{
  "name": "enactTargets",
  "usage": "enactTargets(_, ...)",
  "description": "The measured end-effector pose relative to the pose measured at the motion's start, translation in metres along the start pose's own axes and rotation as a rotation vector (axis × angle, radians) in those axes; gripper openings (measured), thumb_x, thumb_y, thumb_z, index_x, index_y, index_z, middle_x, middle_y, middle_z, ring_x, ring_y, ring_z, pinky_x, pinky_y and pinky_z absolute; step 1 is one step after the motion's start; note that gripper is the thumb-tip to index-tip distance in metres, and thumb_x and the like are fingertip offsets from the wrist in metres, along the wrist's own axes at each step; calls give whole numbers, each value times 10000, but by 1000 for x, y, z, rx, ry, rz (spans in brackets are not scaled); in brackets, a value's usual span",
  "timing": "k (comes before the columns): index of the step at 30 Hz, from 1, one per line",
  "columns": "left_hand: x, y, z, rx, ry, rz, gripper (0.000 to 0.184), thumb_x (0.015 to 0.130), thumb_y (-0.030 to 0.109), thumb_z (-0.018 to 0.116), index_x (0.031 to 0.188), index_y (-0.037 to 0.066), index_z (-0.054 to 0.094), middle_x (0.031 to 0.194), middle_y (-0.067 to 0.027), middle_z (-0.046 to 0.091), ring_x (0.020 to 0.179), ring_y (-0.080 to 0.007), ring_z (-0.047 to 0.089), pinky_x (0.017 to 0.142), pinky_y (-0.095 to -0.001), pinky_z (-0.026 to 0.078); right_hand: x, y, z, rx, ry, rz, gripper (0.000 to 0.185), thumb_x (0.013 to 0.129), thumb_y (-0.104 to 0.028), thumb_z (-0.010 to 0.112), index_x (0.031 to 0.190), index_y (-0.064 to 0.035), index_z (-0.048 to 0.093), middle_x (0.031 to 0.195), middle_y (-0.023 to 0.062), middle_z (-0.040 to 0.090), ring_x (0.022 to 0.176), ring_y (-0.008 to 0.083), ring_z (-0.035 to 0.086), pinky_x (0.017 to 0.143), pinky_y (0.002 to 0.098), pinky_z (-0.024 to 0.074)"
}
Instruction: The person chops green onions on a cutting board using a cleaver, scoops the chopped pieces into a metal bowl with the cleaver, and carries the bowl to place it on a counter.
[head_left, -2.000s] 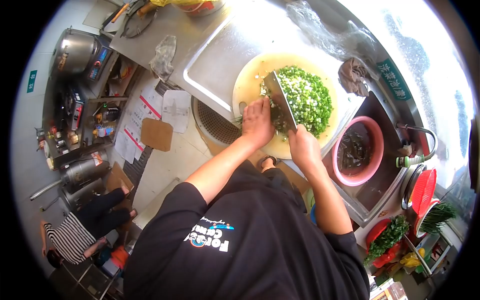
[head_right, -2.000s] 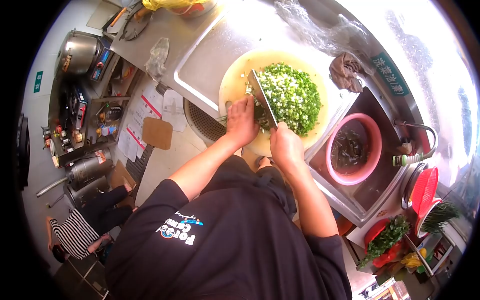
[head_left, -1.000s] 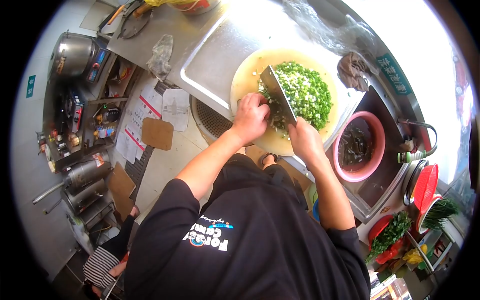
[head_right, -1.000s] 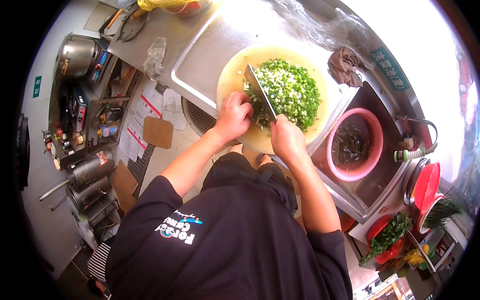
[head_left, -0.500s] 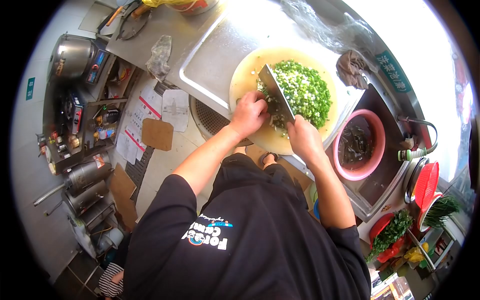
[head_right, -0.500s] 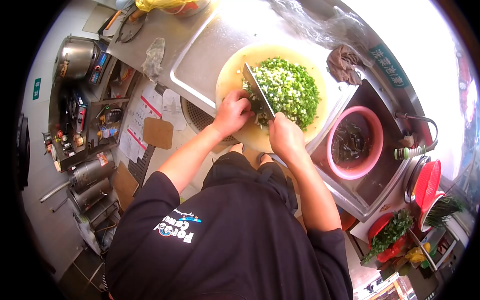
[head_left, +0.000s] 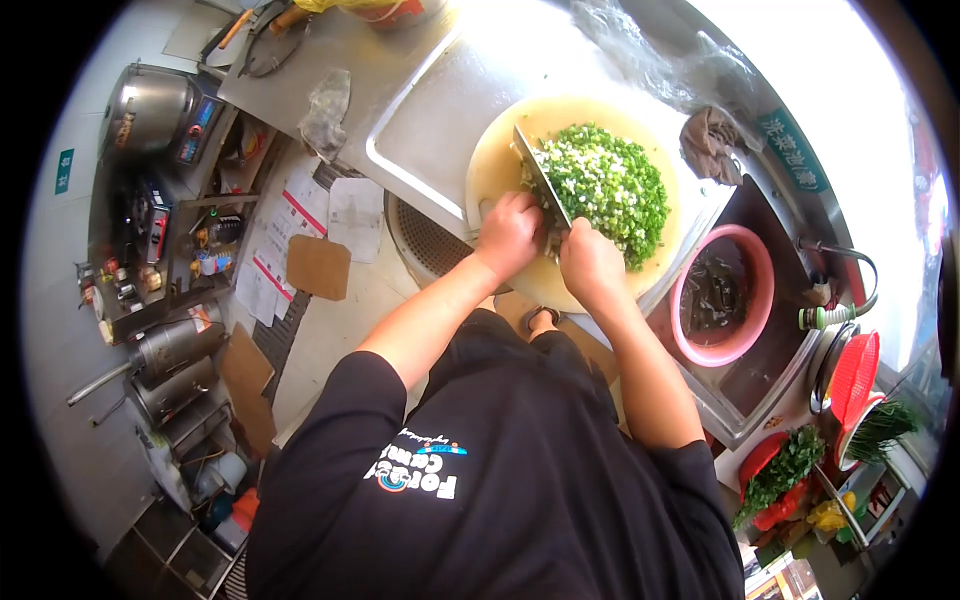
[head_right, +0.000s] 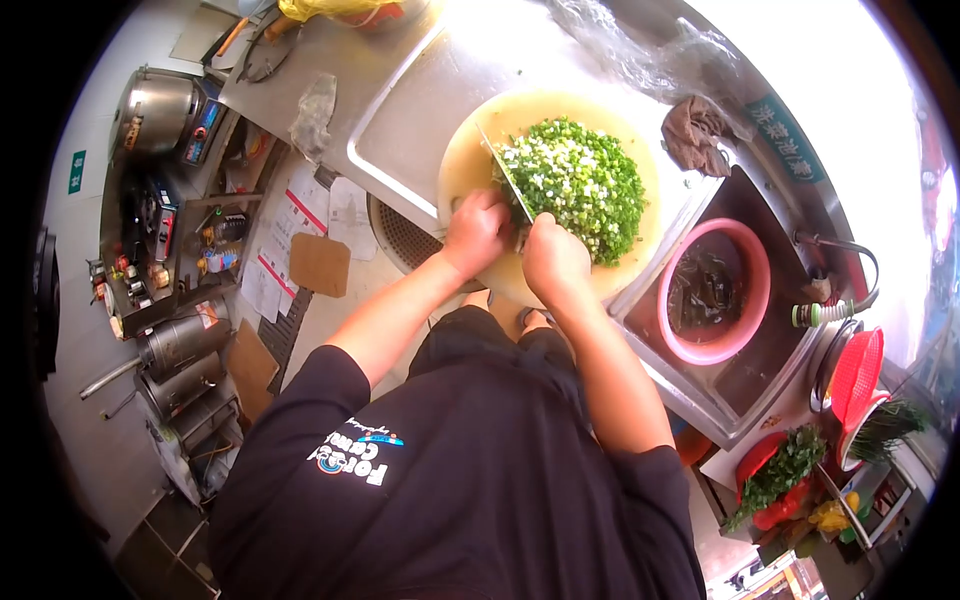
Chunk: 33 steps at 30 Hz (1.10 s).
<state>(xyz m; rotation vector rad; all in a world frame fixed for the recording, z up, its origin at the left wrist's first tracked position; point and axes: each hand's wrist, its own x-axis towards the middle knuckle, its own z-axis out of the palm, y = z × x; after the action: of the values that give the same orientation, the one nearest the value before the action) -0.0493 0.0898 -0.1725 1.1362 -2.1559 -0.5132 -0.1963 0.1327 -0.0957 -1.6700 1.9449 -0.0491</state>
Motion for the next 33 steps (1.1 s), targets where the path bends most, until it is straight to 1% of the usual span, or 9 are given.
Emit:
enactTargets(4,1,0,-2,8,-6,16,90,656,39,661,741,30,632,911,-123,621,878,-336,592,764,-415,519,-12,6,-19,21,37,-26,192,958,-177,496,923,6,544,776,249,664,764,446,652,712,529,510)
enactTargets(8,-1,3,-4,-59,-61,-26,90,650,19,657,726,38,614,904,-124,613,885,-351,583,762,-433,506,-46,-1,-46,22,-5,13,168,941,-152,503,931,9,548,787,248,668,763,437,658,720,527,512)
enactTargets(10,1,2,-3,-46,-73,-23,92,650,16,653,732,40,619,903,-124,611,890,-353,580,762,-434,505,-52,4,-44,11,-66,19,227,964,-200,515,909,19,540,771,273,647,769,469,635,711,557,485)
enactTargets(15,1,4,-7,-30,-81,-4,66,680,35,638,745,33,629,897,-130,605,887,-349,578,760,-426,508,-37,7,-13,-36,-103,21,204,959,-178,495,900,14,534,774,267,653,758,469,639,706,553,498)
enactTargets(18,-1,2,-2,5,-103,-12,55,686,37,636,740,33,630,906,-134,613,881,-355,578,758,-430,508,-12,7,2,-34,2,-16,206,956,-185,508,896,10,534,777,261,656,746,461,642,693,546,503)
enactTargets(20,-5,-1,0,-4,-59,5,71,699,49,646,763,27,623,917,-137,611,879,-354,577,761,-433,506,-7,5,3,3,15,-19,105,897,-104,527,905,-2,546,820,245,679,779,424,674,718,515,530)
enactTargets(23,-9,9,-2,-10,9,0,122,710,69,670,807,16,619,927,-151,611,887,-363,582,785,-441,499,-9,20,6,49,55,-53,183,936,-178,537,900,1,537,792,247,666,764,433,661,699,525,521)
enactTargets(28,-15,31,-14,17,2,-52,259,688,105,740,891,4,614,1106,-182,567,1047,-362,549,890,-431,481,-11,24,2,93,81,-71,213,949,-208,543,896,-1,534,771,244,656,752,442,646,693,534,505)
enactTargets(33,-23,21,-7,37,1,-49,287,686,84,768,902,21,590,1155,-169,543,1058,-360,539,875,-429,489,-26,18,-20,88,63,-51,218,950,-208,544,887,1,540,766,246,652,742,449,636,689,539,490)
